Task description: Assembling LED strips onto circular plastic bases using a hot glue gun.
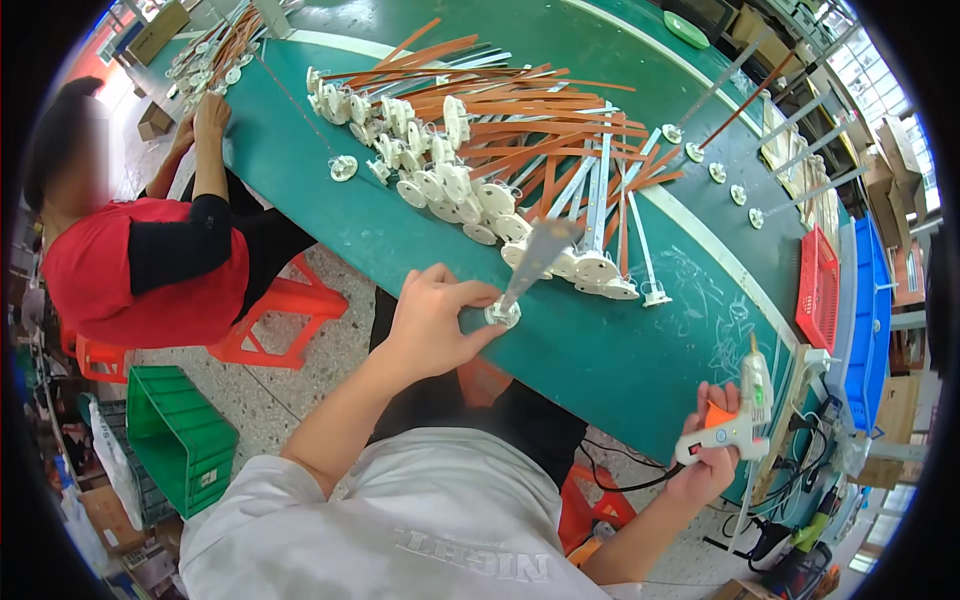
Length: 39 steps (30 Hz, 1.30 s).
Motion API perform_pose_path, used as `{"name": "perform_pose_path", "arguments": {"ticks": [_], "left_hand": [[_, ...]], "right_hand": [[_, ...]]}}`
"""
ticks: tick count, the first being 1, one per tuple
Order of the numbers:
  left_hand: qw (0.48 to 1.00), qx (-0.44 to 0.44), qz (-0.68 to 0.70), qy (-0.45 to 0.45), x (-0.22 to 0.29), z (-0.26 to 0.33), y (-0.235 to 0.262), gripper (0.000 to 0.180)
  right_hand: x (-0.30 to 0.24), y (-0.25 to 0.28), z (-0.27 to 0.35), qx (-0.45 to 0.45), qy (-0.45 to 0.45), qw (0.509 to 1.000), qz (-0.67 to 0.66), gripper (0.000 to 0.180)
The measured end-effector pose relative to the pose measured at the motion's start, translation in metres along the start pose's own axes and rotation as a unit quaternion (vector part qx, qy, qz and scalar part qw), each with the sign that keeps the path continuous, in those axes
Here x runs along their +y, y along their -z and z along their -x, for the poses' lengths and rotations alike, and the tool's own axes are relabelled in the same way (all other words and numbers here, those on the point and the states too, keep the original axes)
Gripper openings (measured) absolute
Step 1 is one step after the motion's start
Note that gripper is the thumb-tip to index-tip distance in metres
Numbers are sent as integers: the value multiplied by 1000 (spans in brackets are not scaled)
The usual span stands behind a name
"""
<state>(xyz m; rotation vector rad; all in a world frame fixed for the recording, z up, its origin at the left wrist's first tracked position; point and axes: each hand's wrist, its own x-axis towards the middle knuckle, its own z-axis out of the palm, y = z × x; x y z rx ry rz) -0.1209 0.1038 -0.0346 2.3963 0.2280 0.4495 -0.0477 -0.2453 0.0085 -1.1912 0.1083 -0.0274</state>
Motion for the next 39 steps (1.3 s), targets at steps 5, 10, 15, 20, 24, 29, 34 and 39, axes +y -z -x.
{"name": "perform_pose_path", "arguments": {"ticks": [5, 10, 15, 20, 24, 29, 34, 39], "left_hand": [[1000, -4, -2, 10, 1, 1, 3, 32], [1000, -1, -1, 2, 0, -3, 1, 28], [996, 74, 18, -45, -8, -3, -2, 26], [999, 45, -13, -26, -12, 6, -9, 27], [998, 39, 0, -44, -11, 4, -6, 32], [999, 30, -16, -25, -8, 7, -8, 31], [998, 47, 7, -29, -11, 7, -11, 29], [999, 22, -1, -23, -12, 4, -8, 33]], "right_hand": [[4, -7, 16, -98, -62, 993, -6, 81], [30, -34, 41, -255, -83, 955, 129, 44], [32, -83, 62, -275, -153, 920, 235, 35], [43, -94, 73, -325, -111, 868, 357, 29], [62, -92, 79, -321, -20, 871, 372, 24], [70, -103, 85, -273, 17, 872, 406, 13], [79, -105, 85, -279, 82, 853, 434, 12], [81, -108, 84, -270, 71, 850, 447, 11]]}}
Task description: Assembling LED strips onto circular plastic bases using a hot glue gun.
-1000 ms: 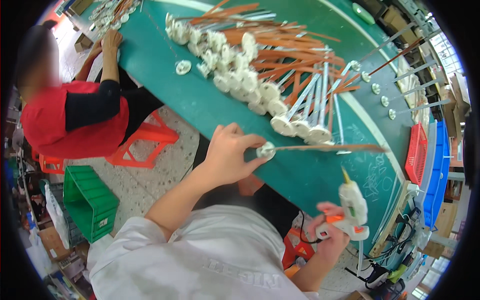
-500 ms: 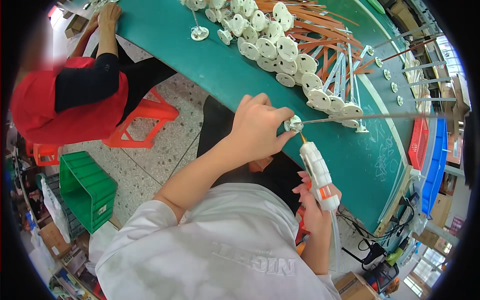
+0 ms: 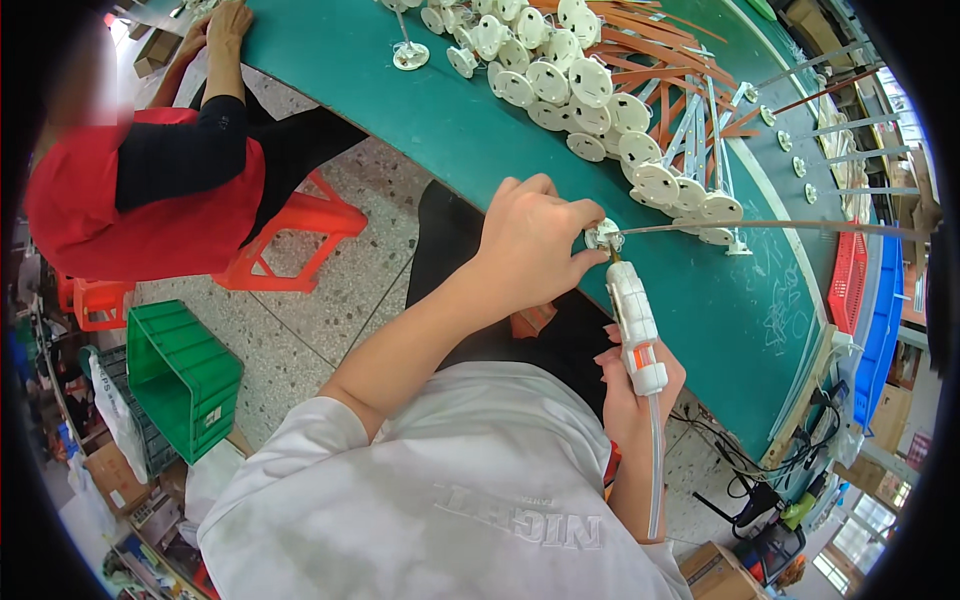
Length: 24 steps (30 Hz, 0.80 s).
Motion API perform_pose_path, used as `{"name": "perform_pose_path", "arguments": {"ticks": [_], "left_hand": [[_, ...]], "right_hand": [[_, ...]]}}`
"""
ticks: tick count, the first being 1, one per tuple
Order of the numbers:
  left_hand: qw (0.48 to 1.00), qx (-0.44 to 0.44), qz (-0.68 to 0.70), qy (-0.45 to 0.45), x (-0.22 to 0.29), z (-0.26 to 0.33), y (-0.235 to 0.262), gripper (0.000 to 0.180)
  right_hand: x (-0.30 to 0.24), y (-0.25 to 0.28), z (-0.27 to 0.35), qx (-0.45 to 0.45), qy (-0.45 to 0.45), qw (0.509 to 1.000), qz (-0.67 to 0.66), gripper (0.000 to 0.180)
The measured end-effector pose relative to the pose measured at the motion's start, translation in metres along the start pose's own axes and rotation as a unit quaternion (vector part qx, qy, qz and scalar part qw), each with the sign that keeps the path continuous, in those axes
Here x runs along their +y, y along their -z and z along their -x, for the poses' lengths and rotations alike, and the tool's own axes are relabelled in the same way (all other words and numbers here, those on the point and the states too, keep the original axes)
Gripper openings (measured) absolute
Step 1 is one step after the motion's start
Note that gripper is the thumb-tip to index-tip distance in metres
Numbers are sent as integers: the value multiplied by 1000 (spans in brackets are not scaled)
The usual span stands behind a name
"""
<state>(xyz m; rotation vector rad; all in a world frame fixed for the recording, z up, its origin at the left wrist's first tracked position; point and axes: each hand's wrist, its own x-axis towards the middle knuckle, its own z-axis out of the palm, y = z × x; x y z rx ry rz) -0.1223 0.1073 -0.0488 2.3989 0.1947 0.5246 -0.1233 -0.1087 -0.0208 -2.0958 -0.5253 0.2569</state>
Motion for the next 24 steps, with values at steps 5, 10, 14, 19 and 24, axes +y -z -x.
{"name": "perform_pose_path", "arguments": {"ticks": [5, 10, 14, 19, 24], "left_hand": [[1000, 3, 6, -2, -2, 1, 0, 34], [1000, 10, 4, -6, -1, 1, 0, 33], [1000, 10, 9, -5, -2, 1, 1, 33], [1000, 18, 15, -7, -2, 1, 0, 33], [1000, 19, 16, -9, -3, 2, 0, 33]], "right_hand": [[0, 2, 1, -14, 7, 1000, 26, 18], [4, 3, 1, -26, 11, 999, 40, 27], [6, -1, 1, -24, 7, 999, 38, 26], [6, 0, 3, -21, 12, 999, 36, 25], [4, -2, 3, -17, -3, 1000, 24, 25]]}}
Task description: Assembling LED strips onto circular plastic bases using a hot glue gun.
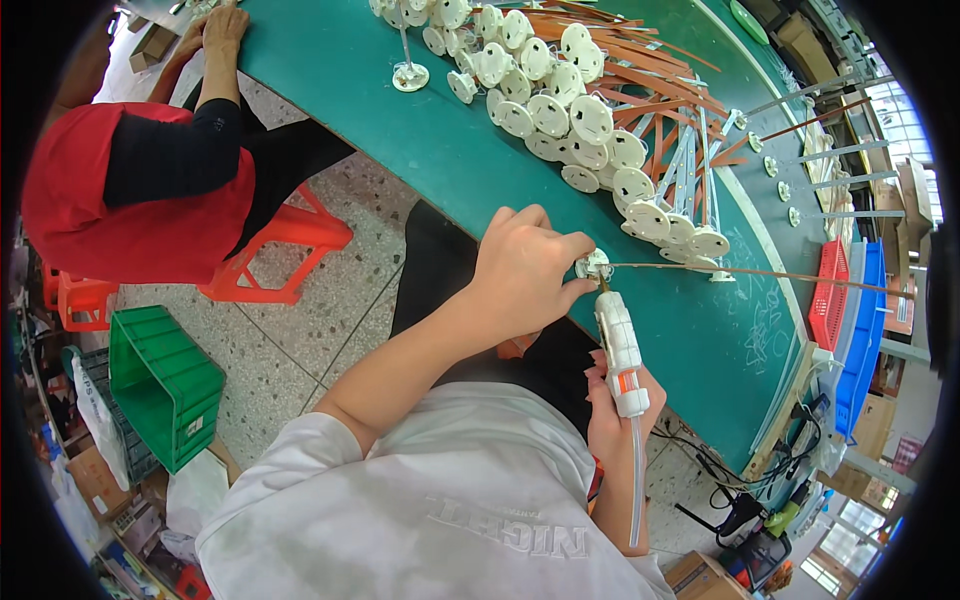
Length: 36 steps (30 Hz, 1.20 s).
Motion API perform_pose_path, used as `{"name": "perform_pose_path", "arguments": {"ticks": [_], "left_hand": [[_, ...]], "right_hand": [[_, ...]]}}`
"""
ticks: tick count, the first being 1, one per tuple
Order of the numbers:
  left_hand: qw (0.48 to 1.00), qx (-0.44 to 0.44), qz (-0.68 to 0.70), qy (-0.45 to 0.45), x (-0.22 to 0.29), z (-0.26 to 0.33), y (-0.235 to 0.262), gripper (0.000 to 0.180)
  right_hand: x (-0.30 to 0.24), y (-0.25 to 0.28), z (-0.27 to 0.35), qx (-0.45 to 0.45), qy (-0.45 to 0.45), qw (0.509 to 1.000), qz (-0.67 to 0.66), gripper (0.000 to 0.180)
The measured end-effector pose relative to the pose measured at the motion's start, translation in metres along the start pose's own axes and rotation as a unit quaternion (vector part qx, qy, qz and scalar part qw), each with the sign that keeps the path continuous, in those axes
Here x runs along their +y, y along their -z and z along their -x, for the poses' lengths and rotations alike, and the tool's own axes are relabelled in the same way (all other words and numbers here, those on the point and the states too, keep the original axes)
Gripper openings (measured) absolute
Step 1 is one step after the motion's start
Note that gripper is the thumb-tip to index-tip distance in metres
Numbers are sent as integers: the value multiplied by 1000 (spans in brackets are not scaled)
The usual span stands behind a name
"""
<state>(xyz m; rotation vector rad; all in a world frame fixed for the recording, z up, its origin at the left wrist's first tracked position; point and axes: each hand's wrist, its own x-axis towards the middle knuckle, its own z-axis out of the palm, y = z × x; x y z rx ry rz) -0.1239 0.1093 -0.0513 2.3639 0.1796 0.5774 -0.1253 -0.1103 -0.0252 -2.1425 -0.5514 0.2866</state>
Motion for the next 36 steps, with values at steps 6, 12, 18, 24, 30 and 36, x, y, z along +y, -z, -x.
{"name": "perform_pose_path", "arguments": {"ticks": [6, 12, 18, 24, 30, 36], "left_hand": [[1000, 1, -2, -1, 0, 0, -1, 33], [1000, -7, -1, 3, 0, -1, -1, 33], [1000, -8, 19, 10, 1, -1, -1, 29], [1000, -14, 20, 13, 2, -2, 0, 28], [1000, -23, 13, 15, 2, -4, 0, 26], [1000, -25, -8, 9, 2, -4, 1, 33]], "right_hand": [[5, 1, 0, -11, -18, 1000, -10, 23], [11, -2, -4, -1, 69, 997, 35, 17], [0, -5, -7, 0, 16, 999, 52, 8], [-2, -10, -14, 56, 85, 983, 152, 13], [-1, -14, -11, 78, 60, 982, 162, 16], [-5, -12, -14, 78, 66, 979, 177, 20]]}}
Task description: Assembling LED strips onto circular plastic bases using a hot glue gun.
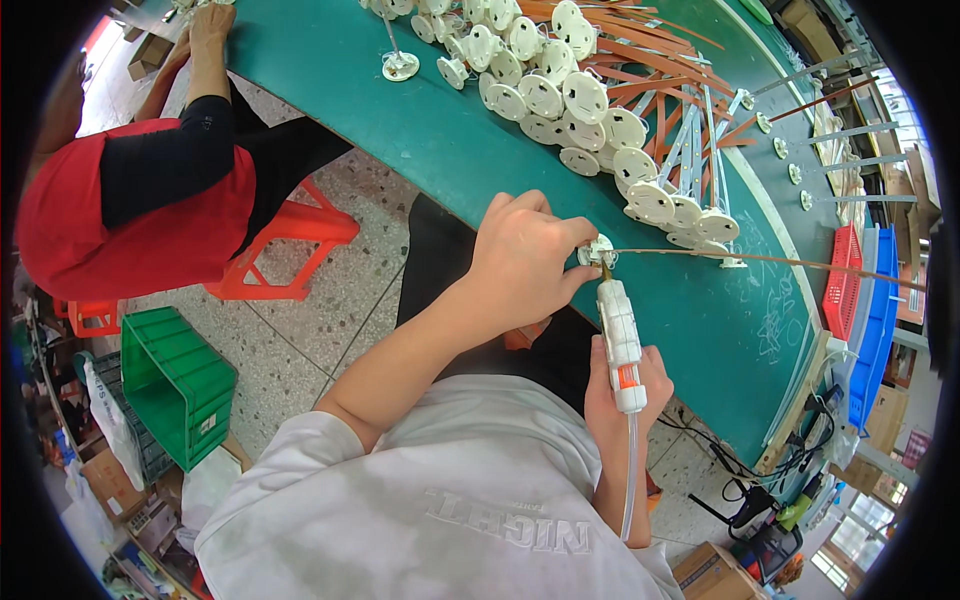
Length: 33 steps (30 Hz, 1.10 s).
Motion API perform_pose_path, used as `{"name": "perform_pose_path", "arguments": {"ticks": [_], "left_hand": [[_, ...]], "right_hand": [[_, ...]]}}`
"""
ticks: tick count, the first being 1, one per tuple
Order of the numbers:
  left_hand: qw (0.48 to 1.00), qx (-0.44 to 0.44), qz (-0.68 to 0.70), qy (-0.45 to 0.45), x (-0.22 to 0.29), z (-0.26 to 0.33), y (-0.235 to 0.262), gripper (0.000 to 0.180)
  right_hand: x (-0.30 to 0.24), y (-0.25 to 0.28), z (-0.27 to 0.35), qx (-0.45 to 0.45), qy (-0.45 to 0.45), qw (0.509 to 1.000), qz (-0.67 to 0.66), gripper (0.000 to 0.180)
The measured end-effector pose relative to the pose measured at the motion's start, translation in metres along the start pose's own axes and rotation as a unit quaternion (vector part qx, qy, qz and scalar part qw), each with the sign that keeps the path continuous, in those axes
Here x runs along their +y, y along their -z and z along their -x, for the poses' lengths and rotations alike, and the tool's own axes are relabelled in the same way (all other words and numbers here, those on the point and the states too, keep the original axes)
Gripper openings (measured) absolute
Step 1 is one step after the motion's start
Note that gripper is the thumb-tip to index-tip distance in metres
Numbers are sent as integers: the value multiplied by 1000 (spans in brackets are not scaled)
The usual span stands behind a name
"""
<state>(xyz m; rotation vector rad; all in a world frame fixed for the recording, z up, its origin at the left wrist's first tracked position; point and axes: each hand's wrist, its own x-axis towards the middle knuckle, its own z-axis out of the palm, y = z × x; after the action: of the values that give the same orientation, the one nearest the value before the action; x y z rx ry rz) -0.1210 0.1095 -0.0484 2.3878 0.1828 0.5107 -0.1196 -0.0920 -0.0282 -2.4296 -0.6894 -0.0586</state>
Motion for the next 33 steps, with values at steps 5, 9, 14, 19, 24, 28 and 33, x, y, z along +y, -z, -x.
{"name": "perform_pose_path", "arguments": {"ticks": [5, 9, 14, 19, 24, 28, 33], "left_hand": [[1000, -1, 3, -1, 1, -1, 1, 33], [1000, -1, 6, 0, 0, -1, 1, 33], [1000, 5, 22, 3, 1, 0, 0, 26], [1000, 3, 21, 3, 1, -1, 0, 26], [1000, 4, 17, 1, 1, -1, 0, 26], [1000, -3, 9, -1, 1, -1, 1, 29], [1000, -12, -5, 0, 1, -1, 2, 32]], "right_hand": [[2, 0, 1, -2, 1, 1000, 17, 20], [1, 1, 1, -10, -6, 1000, 19, 20], [1, 0, 1, -5, -2, 1000, 13, 22], [0, 1, 0, 0, -5, 1000, 5, 23], [1, 0, 0, 1, 2, 1000, -1, 24], [-2, 4, -1, -4, -12, 1000, -1, 25], [1, 3, 1, -19, -15, 1000, 12, 23]]}}
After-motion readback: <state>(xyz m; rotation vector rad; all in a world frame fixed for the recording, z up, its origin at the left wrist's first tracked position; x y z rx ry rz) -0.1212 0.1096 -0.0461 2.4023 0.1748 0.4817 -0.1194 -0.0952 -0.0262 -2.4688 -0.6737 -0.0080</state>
